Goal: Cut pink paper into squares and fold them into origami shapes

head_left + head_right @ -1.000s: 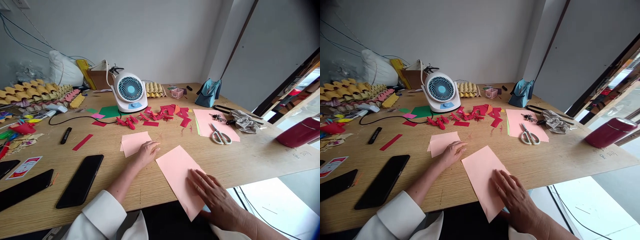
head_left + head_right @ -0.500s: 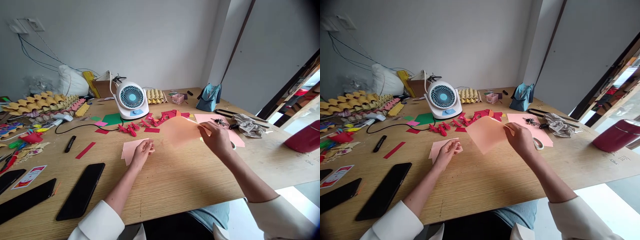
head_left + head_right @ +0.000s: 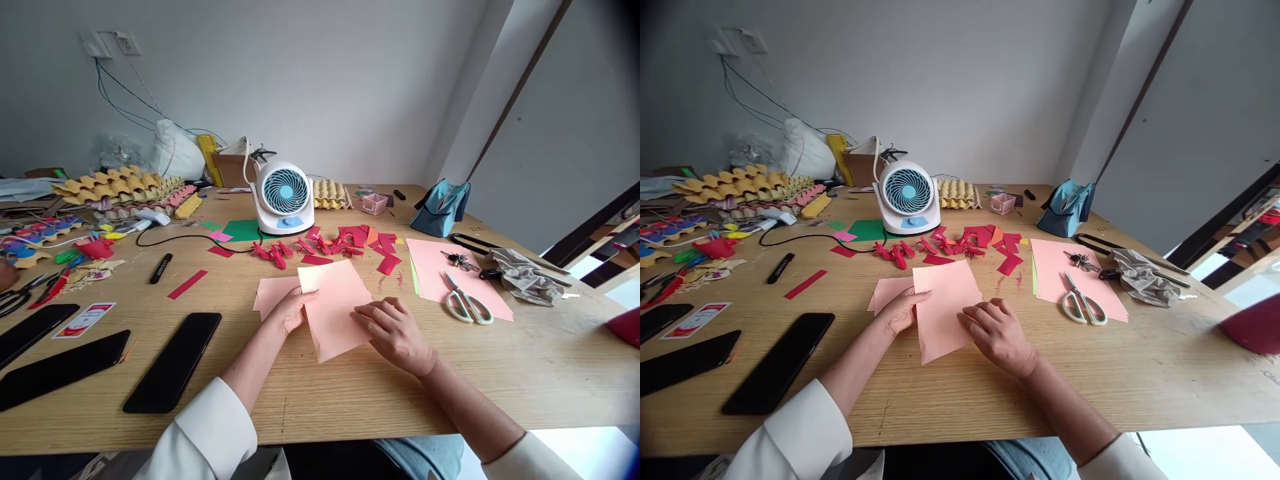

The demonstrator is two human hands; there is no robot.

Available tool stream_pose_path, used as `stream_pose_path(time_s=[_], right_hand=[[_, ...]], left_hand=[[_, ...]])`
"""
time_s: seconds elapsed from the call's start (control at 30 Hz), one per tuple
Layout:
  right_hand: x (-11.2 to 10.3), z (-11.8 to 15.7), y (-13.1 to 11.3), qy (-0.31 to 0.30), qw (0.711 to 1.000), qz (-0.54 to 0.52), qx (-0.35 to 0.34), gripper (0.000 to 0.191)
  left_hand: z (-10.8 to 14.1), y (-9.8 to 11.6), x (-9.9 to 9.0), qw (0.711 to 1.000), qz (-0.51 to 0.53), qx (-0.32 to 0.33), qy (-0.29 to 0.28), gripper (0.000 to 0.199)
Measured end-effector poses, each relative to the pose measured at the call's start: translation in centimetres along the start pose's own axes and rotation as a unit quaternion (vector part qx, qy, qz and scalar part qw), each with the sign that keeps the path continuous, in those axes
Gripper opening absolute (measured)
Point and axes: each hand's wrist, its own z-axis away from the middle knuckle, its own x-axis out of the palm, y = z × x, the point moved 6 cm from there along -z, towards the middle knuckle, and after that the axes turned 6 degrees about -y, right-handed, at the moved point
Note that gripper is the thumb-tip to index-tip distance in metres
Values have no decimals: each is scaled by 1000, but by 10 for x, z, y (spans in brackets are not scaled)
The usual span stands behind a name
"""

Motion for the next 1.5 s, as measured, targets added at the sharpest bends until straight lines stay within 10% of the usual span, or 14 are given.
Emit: stream_pose_path(time_s=[0.5, 0.77, 1.5], right_hand=[[21, 4, 36, -21, 913, -362, 185, 41], [27, 6, 41, -51, 895, -388, 214, 39], [50, 13, 61, 27, 802, -525, 284, 31]], left_hand=[[12, -4, 12, 999, -26, -1, -37, 52], [21, -3, 28, 978, -186, 27, -86, 63], [16, -1, 24, 978, -176, 37, -105, 55]])
